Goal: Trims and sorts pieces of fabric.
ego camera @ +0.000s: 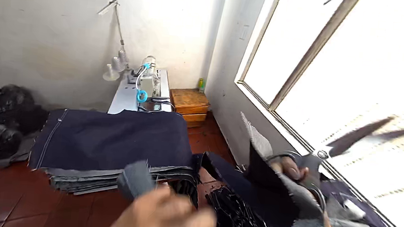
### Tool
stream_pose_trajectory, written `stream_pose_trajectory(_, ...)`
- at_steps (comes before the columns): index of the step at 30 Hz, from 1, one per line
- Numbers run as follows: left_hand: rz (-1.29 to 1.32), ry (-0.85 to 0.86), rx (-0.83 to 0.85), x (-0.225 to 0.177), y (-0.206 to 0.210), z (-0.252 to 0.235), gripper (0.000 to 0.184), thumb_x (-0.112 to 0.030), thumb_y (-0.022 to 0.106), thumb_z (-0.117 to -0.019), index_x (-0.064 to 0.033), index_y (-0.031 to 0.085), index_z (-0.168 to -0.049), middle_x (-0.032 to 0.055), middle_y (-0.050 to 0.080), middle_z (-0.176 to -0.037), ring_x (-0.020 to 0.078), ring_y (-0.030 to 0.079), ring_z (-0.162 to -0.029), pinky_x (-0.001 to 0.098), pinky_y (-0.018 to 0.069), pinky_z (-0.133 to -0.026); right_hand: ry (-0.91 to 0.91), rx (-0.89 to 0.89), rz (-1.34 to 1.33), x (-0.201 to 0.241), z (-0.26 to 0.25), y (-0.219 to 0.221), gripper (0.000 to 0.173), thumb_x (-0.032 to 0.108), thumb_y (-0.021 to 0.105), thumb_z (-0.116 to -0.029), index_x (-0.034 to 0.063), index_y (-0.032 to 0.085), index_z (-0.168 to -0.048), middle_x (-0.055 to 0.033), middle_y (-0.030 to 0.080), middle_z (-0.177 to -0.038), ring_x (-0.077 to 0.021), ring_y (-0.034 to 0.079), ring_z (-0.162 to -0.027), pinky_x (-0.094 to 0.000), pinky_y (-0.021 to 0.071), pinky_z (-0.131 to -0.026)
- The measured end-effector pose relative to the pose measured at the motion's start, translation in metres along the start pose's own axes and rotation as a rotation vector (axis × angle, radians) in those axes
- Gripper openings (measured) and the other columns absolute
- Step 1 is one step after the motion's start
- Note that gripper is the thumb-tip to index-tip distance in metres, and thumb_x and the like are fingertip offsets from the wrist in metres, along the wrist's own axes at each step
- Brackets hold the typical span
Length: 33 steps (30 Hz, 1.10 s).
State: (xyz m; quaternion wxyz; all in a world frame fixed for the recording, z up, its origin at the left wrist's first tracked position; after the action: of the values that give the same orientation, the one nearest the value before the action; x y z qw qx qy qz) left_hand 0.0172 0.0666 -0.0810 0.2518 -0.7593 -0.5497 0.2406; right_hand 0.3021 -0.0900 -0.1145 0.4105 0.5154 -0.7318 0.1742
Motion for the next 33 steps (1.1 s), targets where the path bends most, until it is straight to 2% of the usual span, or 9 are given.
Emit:
stream_pose_trajectory(2,0.080,0.056,0.001,0.027,-0.006,-0.037,0.014,-0.028,0.059,-0.1035,-0.0265,0.073,-0.102,-0.0045,0.055,-0.145,0.0158,0.047,-0.140,0.0397,0.0423,-0.114,-0.015,0.234,-0.001,0.024,-0.008,0.027,0.025,0.052,0.067,-0.0935,0.0290,0.070,-0.104,0.0115,0.075,-0.095,0.0007,0.071,-0.087,-0.0189,0.0586,-0.078)
stream_pose_trajectory(4,0.218,0.154,0.088,0.042,-0.005,-0.065,0.016,-0.023,0.063,-0.0990,-0.0212,0.077,-0.090,0.0000,0.051,-0.154,0.0251,0.033,-0.152,0.0535,0.0314,-0.123,0.067,0.315,0.051,0.033,-0.010,0.041,0.027,0.059,0.065,-0.0921,0.0347,0.071,-0.102,0.0226,0.068,-0.092,0.0130,0.062,-0.086,-0.0081,0.0500,-0.076)
stream_pose_trajectory(6,0.284,0.174,0.085,0.041,0.012,-0.071,0.018,-0.019,0.066,-0.0980,-0.0122,0.076,-0.085,0.0004,0.069,-0.127,0.0182,0.056,-0.133,0.0478,0.0411,-0.119,0.167,0.301,0.116,0.026,-0.012,0.045,0.024,0.055,0.069,-0.0906,0.0311,0.068,-0.092,0.0215,0.062,-0.079,0.0140,0.057,-0.073,-0.0073,0.0475,-0.065)
stream_pose_trajectory(9,0.217,-0.006,-0.067,0.051,0.047,-0.058,0.019,-0.020,0.066,-0.0979,-0.0064,0.075,-0.088,0.0011,0.073,-0.099,0.0076,0.070,-0.094,0.0264,0.0600,-0.085,0.206,-0.056,0.323,0.017,-0.002,0.043,0.009,0.012,0.070,-0.0879,0.0173,0.068,-0.095,0.0066,0.069,-0.080,-0.0003,0.062,-0.067,-0.0195,0.0521,-0.059)
stream_pose_trajectory(13,0.071,-0.050,-0.128,0.053,0.059,-0.051,0.020,-0.023,0.067,-0.0974,-0.0074,0.073,-0.086,0.0012,0.066,-0.085,0.0093,0.065,-0.076,0.0259,0.0570,-0.065,0.234,-0.181,0.213,0.024,0.031,0.026,0.041,0.048,0.080,-0.0846,0.0164,0.063,-0.104,-0.0049,0.075,-0.111,-0.0147,0.073,-0.094,-0.0320,0.0597,-0.081)
stream_pose_trajectory(15,0.012,0.091,-0.092,0.043,0.050,-0.064,0.019,-0.020,0.067,-0.0942,-0.0071,0.072,-0.081,0.0022,0.065,-0.081,0.0098,0.063,-0.067,0.0255,0.0533,-0.055,0.153,-0.124,0.296,0.030,0.037,0.032,0.045,0.039,0.089,-0.0745,0.0174,0.063,-0.103,-0.0006,0.076,-0.107,-0.0096,0.072,-0.091,-0.0268,0.0601,-0.077)
stream_pose_trajectory(20,-0.089,0.109,0.034,0.024,0.021,-0.099,0.022,-0.026,0.069,-0.0930,-0.0086,0.071,-0.079,0.0015,0.063,-0.078,0.0119,0.062,-0.064,0.0299,0.0517,-0.053,0.078,-0.127,0.394,0.051,0.016,0.042,0.023,0.015,0.085,-0.0754,0.0143,0.064,-0.085,0.0032,0.061,-0.065,-0.0037,0.053,-0.052,-0.0195,0.0434,-0.045)
stream_pose_trajectory(27,0.689,-0.246,0.501,0.055,-0.007,-0.080,0.009,-0.011,0.082,-0.0813,-0.0050,0.076,-0.085,-0.0004,0.074,-0.080,0.0035,0.069,-0.072,0.0224,0.0595,-0.066,0.288,0.033,0.221,0.082,-0.012,0.033,0.022,0.007,0.079,-0.0693,0.0129,0.065,-0.085,0.0010,0.063,-0.069,-0.0033,0.057,-0.056,-0.0178,0.0469,-0.048)
stream_pose_trajectory(33,-0.040,-0.062,0.348,0.031,-0.036,-0.127,0.019,-0.019,0.075,-0.0901,-0.0041,0.067,-0.081,0.0044,0.063,-0.071,0.0140,0.063,-0.067,0.0353,0.0525,-0.063,0.137,-0.079,0.345,0.074,-0.038,0.014,0.018,0.011,0.078,-0.0803,0.0166,0.063,-0.088,0.0083,0.063,-0.068,-0.0002,0.057,-0.057,-0.0179,0.0495,-0.052)
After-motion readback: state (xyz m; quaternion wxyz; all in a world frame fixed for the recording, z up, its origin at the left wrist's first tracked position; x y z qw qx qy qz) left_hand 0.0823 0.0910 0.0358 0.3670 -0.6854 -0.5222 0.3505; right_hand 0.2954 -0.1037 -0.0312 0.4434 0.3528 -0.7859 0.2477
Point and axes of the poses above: each hand's wrist, its own z-axis away from the middle knuckle, its own y-axis out of the palm, x = y × z, the point moved 1 cm from there along -z, towards the middle knuckle
